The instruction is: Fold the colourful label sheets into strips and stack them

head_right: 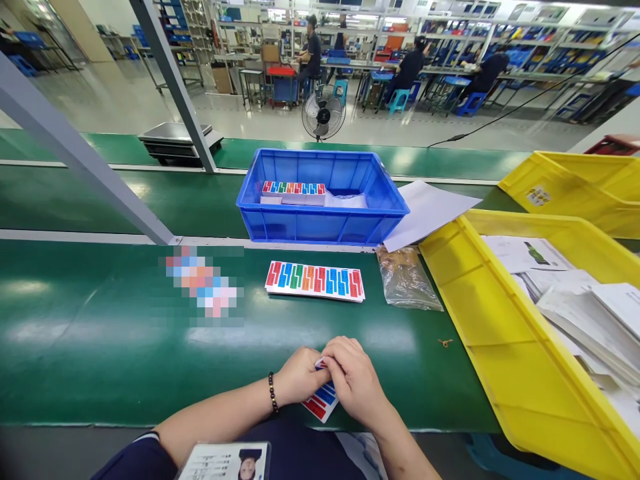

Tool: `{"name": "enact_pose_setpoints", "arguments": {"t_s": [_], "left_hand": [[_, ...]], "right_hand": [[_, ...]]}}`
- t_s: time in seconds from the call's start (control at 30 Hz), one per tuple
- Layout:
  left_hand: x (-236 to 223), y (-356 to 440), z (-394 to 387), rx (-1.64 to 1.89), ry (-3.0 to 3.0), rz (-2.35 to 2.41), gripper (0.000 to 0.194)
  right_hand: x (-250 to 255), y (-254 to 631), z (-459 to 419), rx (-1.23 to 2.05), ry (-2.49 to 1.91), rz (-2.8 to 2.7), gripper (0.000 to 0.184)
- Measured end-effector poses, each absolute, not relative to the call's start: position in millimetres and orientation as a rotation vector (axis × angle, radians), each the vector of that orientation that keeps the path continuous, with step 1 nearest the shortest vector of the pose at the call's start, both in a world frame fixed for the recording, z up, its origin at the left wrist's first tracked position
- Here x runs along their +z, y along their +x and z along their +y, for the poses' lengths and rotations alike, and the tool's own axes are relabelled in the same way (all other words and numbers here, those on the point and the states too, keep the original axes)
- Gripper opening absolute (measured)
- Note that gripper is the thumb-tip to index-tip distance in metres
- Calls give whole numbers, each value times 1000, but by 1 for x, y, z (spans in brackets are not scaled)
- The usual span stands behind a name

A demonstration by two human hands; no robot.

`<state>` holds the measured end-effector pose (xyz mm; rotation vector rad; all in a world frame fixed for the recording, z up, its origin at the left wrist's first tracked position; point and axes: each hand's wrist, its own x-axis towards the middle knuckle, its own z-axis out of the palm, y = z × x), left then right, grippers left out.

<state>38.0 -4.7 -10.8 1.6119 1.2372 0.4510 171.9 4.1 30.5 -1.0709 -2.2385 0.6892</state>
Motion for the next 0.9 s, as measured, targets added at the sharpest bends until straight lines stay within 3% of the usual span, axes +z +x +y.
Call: {"name": "enact_pose_setpoints", "arguments": {"t_s": [0.3,0.53,0.73,0.8,0.9], "left_hand": [[-10,37,-4,540,1417,1194,33],[-16,38,-4,540,1377,1210,32],[-16,38,-1,671,1047,1114,37],[-13,37,0,738,864,1038,43],[-10,36,0,819,703,996,49]], "right_hand": [[29,176,7,842,-1171,-2155,14],[30,166,9,827,-1180,-2128,21],[24,176,12,822,-1304,-1996,10],[24,185,14,888,-1363,-1862,17],[23,195,15,1073,-1355,-1725,13]]}}
